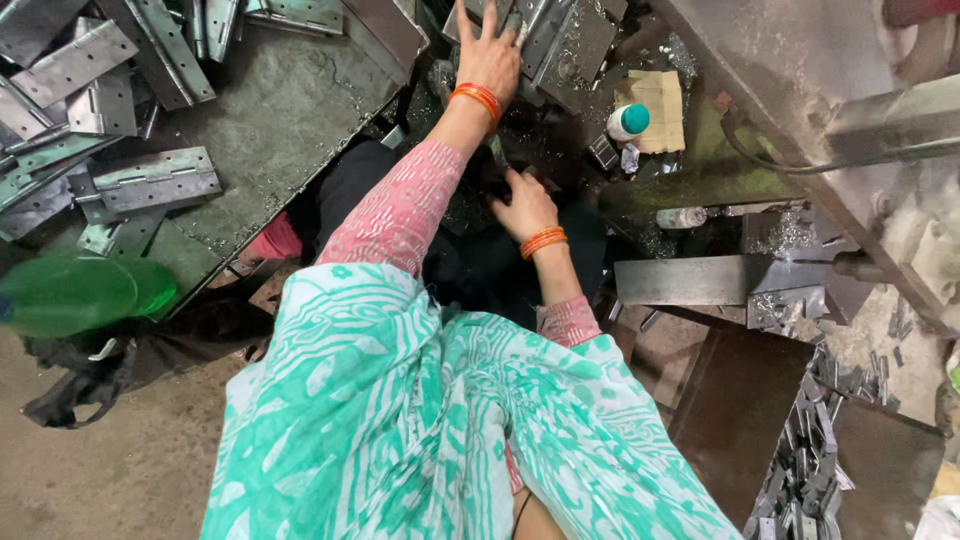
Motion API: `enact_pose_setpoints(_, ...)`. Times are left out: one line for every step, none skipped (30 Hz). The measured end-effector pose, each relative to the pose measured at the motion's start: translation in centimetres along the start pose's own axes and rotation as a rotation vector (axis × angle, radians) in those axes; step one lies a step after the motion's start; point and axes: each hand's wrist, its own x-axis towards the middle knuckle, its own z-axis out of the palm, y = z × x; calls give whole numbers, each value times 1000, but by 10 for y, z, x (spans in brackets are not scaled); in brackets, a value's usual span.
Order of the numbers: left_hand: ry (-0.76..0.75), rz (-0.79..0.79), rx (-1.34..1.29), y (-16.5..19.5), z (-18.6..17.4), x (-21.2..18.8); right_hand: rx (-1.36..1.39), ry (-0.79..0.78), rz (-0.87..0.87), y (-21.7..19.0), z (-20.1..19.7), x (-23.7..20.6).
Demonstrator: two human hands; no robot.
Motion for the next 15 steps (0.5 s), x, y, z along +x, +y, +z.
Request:
enact_pose_setpoints(9,-3,1,1,-1,3,2,4,14,-2,5,-3)
enact_pose_setpoints(17,-8,2,1,-1,6,37,36,14,-6,15,-8)
enact_pose_setpoints(22,-11,4,1,-1,6,73,68,15,-11,27,-15)
enact_pose_setpoints(53,1,-9,1,0,6,111,99,19,-13,38,-21)
enact_pose_setpoints(83,13,-17,0,1,5,159,115,34,-14,48,-26)
enact_pose_setpoints(118,20,-25,-1,2,3,205,132,43,-14,56,-29)
enact_pose_setpoints(115,15,-34,-1,3,1,252,149,44,-13,61,-30)
enact_pose_setpoints(96,17,-41,-2,3,-1,242,135,35,-13,66,-32)
enact_pose_setpoints(76,27,-65,-2,2,-3,221,122,40,-11,68,-32)
enact_pose_setpoints(96,29,-62,-1,2,-5,194,117,42,-11,64,-32)
enact_pose_setpoints(123,24,-52,-1,0,-5,210,113,28,-8,61,-30)
enact_pose_setpoints(158,13,-38,-1,-3,-5,222,111,4,-4,58,-26)
enact_pose_setpoints(215,8,14,0,-5,-4,236,108,-23,-1,53,-22)
enact_pose_setpoints(261,6,69,1,-8,-3,205,95,-42,1,47,-18)
enact_pose_setpoints(305,8,116,3,-11,-1,172,80,-53,4,38,-14)
